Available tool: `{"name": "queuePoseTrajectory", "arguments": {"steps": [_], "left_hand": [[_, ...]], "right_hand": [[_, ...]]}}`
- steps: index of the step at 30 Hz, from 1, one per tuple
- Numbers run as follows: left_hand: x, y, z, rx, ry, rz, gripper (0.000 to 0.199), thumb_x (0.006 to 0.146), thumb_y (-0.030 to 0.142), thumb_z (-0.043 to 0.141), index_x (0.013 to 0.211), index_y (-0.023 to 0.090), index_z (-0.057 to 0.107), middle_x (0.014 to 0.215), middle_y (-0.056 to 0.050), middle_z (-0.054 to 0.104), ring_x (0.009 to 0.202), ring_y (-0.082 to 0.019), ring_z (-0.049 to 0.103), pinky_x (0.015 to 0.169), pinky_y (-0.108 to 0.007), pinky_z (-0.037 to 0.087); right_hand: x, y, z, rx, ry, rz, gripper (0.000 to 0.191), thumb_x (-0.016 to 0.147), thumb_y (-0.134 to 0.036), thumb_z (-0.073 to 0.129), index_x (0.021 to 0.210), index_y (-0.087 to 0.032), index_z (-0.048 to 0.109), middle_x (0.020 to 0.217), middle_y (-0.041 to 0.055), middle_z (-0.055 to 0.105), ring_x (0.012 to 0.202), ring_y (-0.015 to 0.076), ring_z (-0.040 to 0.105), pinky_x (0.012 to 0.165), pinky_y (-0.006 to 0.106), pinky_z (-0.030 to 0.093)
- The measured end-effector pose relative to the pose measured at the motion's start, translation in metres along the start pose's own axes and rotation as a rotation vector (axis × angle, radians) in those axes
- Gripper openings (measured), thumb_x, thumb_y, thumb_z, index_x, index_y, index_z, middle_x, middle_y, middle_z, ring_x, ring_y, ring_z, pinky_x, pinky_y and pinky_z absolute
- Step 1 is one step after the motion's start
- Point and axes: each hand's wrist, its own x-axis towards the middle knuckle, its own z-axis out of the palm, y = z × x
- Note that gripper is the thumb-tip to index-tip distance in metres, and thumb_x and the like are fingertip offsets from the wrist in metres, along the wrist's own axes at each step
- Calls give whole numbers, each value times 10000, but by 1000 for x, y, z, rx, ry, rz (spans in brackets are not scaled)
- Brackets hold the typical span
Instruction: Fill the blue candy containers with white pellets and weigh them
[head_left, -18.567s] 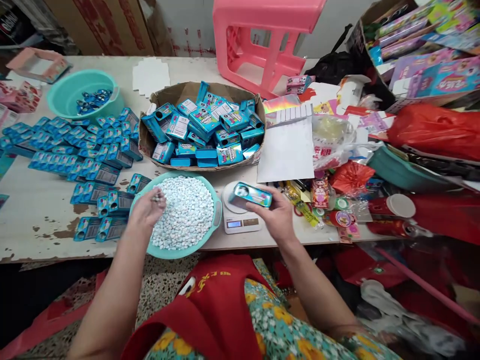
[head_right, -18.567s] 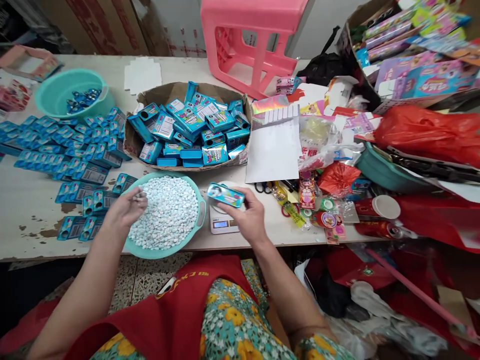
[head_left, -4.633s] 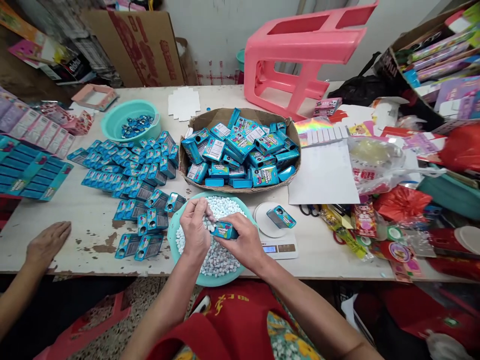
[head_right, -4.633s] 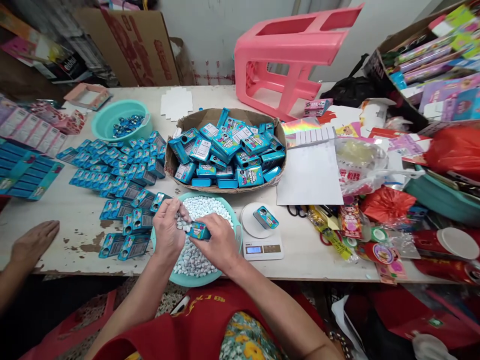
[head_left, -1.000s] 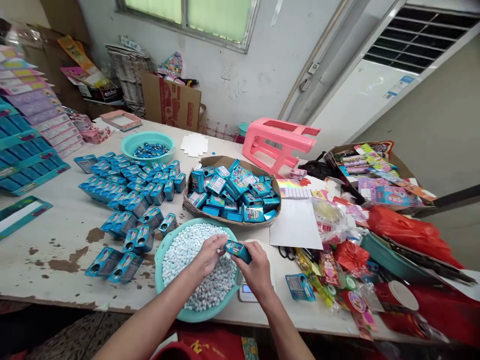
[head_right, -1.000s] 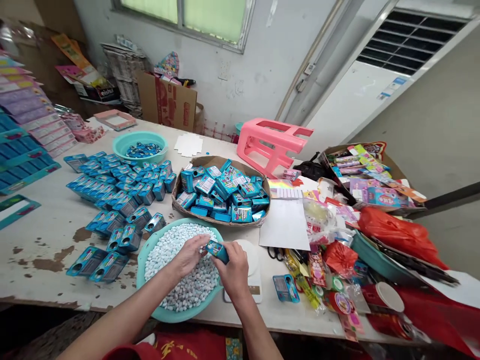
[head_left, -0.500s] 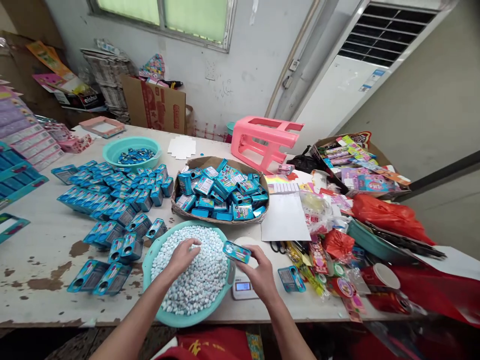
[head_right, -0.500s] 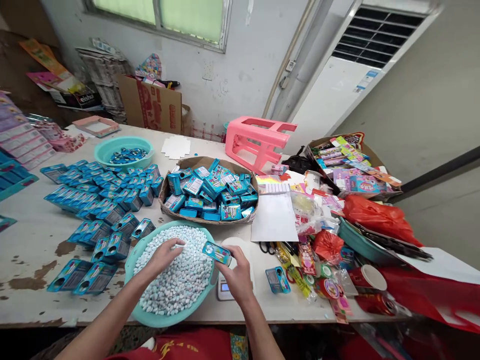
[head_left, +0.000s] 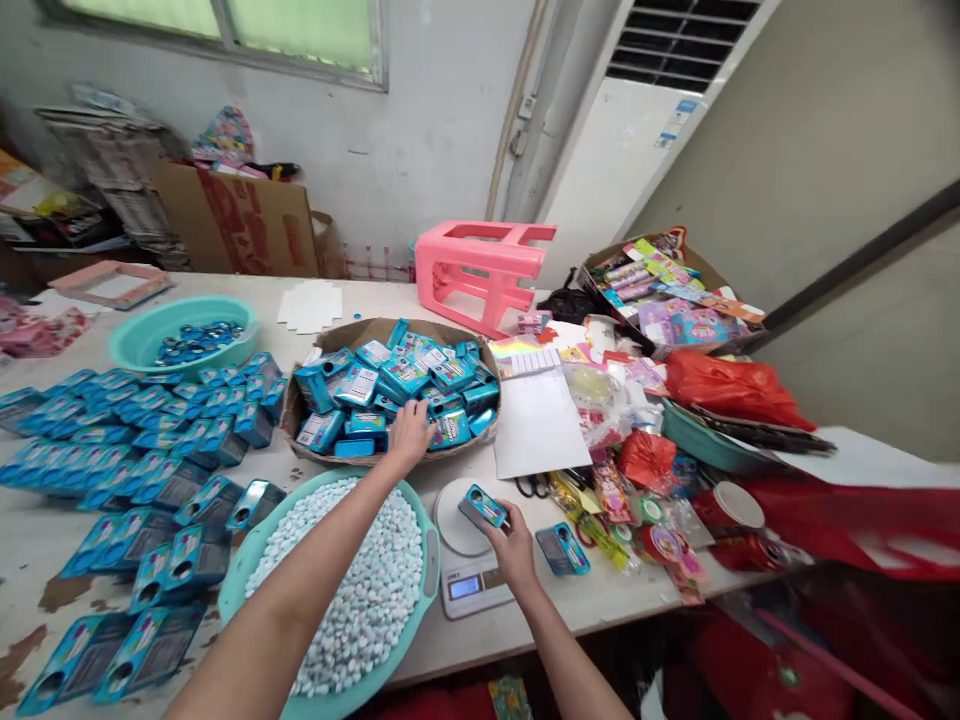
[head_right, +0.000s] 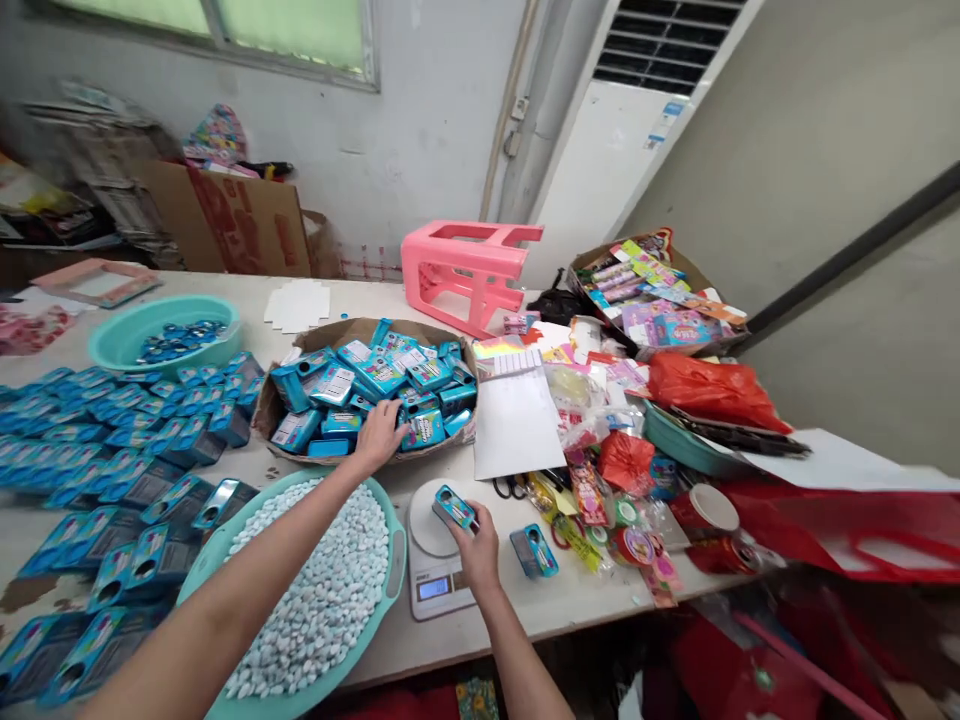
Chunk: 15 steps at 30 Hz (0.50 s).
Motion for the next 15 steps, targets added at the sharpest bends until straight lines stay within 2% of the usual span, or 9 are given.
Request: {"name": "queuePoseTrajectory", "arguments": {"steps": [2, 4, 8, 11, 15], "left_hand": [[20, 9, 16, 147, -28, 45, 421, 763, 202, 567, 1183, 187, 554, 1247, -171, 515, 1100, -299, 511, 893, -396, 409], [38, 12, 29, 168, -73, 51, 403, 799, 230, 515, 1197, 167, 539, 1228, -185, 508, 1029, -302, 550, 854, -421, 429], [72, 13, 43, 306, -21, 103, 336, 809, 271, 497, 1095, 122, 593, 1072, -176, 574, 935, -291, 589, 804, -393, 459], [76, 24, 30, 409, -17, 159, 286, 820, 184, 449, 1022, 68, 613, 961, -164, 614, 867, -284, 604, 773, -414, 468], [44, 41, -14, 480, 23, 164, 342, 875, 162, 346, 1064, 55, 610, 1004, -150, 620, 942, -298, 588, 811, -469, 446]], "right_hand": [[-7, -2, -9, -63, 40, -29, 526, 676, -328, 720, 1154, -199, 545, 1146, 111, 609, 1075, 295, 595, 854, 449, 523], [-17, -7, -21, -160, 36, -86, 537, 713, -294, 689, 1214, -241, 504, 1183, 107, 584, 1104, 287, 578, 851, 444, 526], [-34, -15, -44, -266, 97, -82, 400, 721, -240, 677, 1101, -316, 575, 1142, 49, 611, 1072, 266, 595, 814, 413, 545], [-42, -22, -59, -289, 113, -72, 312, 743, -244, 660, 1044, -301, 602, 1109, 44, 625, 1052, 263, 601, 805, 415, 546], [-39, -49, -76, -264, 98, -80, 280, 815, -279, 612, 1089, -231, 587, 1112, 83, 609, 1070, 230, 572, 845, 383, 523]]}}
